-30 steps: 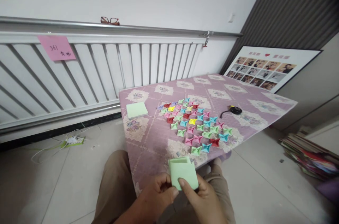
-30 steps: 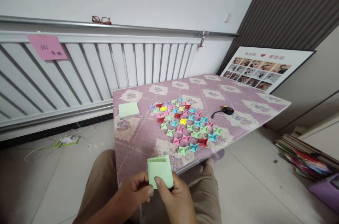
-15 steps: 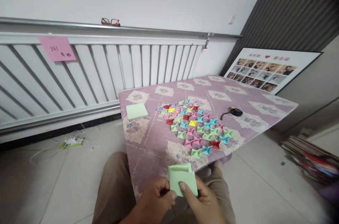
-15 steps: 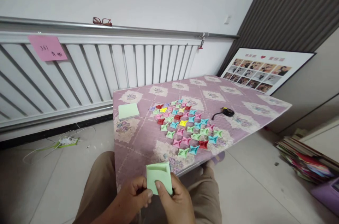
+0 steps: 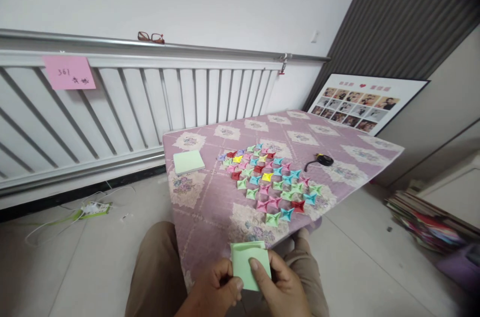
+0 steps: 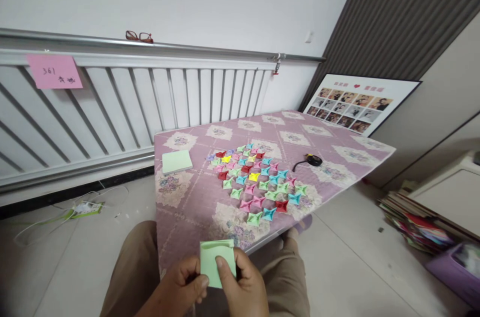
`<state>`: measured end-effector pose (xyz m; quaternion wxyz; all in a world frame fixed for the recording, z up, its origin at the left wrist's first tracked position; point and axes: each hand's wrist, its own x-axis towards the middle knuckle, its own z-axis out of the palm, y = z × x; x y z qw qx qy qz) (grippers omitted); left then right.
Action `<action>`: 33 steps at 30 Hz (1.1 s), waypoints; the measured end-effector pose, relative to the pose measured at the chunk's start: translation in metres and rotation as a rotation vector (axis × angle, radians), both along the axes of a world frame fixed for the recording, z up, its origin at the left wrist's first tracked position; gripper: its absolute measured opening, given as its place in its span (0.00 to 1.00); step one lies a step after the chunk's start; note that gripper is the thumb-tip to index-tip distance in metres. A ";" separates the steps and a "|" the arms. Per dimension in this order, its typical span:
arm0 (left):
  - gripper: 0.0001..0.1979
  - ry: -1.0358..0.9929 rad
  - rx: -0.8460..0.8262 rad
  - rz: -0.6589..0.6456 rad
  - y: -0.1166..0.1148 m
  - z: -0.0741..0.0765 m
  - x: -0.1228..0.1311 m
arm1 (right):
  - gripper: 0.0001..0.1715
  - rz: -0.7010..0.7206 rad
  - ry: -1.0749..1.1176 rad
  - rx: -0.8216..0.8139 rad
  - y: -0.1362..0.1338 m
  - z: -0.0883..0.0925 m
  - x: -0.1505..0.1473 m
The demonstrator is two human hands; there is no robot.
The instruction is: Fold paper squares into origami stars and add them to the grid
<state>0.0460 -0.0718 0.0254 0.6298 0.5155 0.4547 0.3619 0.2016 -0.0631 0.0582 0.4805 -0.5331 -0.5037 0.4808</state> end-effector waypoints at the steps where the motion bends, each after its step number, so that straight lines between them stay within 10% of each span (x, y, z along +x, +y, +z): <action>1: 0.11 0.004 -0.003 -0.009 0.000 0.000 0.000 | 0.19 -0.015 0.011 -0.010 -0.001 -0.001 -0.001; 33: 0.18 -0.037 0.049 0.166 0.007 0.025 0.004 | 0.21 -0.167 0.058 -0.024 -0.007 -0.004 -0.005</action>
